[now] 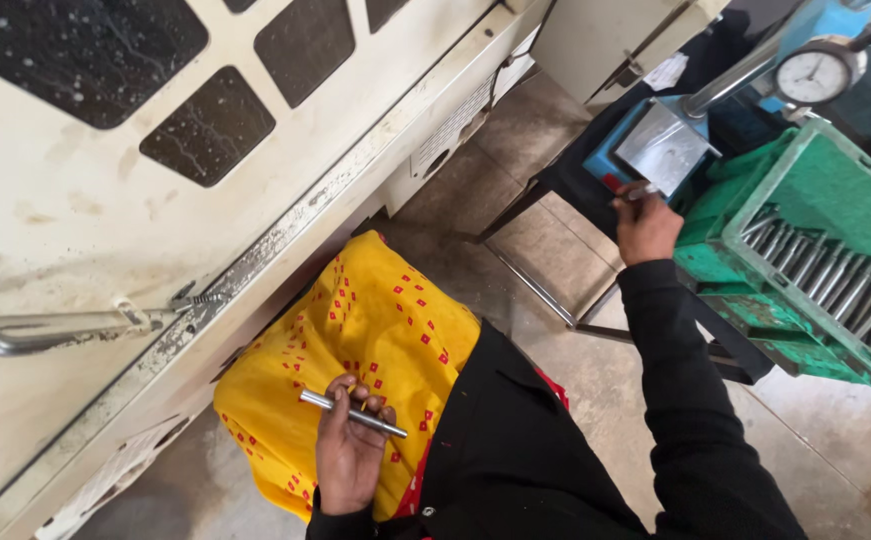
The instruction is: The person retrieves cylindrical metal parts from a machine, measures them using a dial indicator, and places them into a green bin. The person repeats this process for multiple parts.
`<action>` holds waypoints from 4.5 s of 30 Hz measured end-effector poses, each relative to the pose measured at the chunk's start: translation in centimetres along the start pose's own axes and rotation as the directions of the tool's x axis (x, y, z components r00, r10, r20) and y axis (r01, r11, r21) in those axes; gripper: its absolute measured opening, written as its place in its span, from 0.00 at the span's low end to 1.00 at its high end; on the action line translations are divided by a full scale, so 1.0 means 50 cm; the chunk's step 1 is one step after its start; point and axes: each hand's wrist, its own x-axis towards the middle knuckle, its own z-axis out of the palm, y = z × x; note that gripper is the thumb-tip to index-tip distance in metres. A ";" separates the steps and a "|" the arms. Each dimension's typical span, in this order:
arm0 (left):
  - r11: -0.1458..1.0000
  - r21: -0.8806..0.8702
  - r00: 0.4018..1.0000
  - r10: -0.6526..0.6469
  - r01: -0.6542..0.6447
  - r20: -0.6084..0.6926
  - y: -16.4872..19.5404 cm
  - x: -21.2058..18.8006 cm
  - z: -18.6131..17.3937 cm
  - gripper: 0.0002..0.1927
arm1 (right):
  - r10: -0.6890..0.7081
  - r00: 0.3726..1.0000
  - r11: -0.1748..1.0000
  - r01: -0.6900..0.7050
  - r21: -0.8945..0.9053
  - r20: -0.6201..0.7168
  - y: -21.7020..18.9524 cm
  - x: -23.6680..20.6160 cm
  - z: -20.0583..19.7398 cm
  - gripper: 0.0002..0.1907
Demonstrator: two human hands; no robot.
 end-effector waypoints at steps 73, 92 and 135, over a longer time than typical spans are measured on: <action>0.966 0.199 0.980 0.184 -0.166 -0.077 -0.009 -0.020 -0.076 0.12 | 0.165 0.948 0.961 -0.216 -0.173 -0.271 0.110 0.156 -0.015 0.12; 0.968 0.229 0.989 0.125 -0.105 -0.076 -0.015 0.017 -0.099 0.13 | 0.223 0.934 0.955 -0.266 -0.128 -0.277 0.113 0.161 -0.010 0.13; 0.950 0.299 0.993 0.113 -0.095 -0.045 -0.017 0.028 -0.110 0.13 | 0.214 0.953 0.941 -0.260 -0.219 -0.213 0.103 0.135 -0.012 0.12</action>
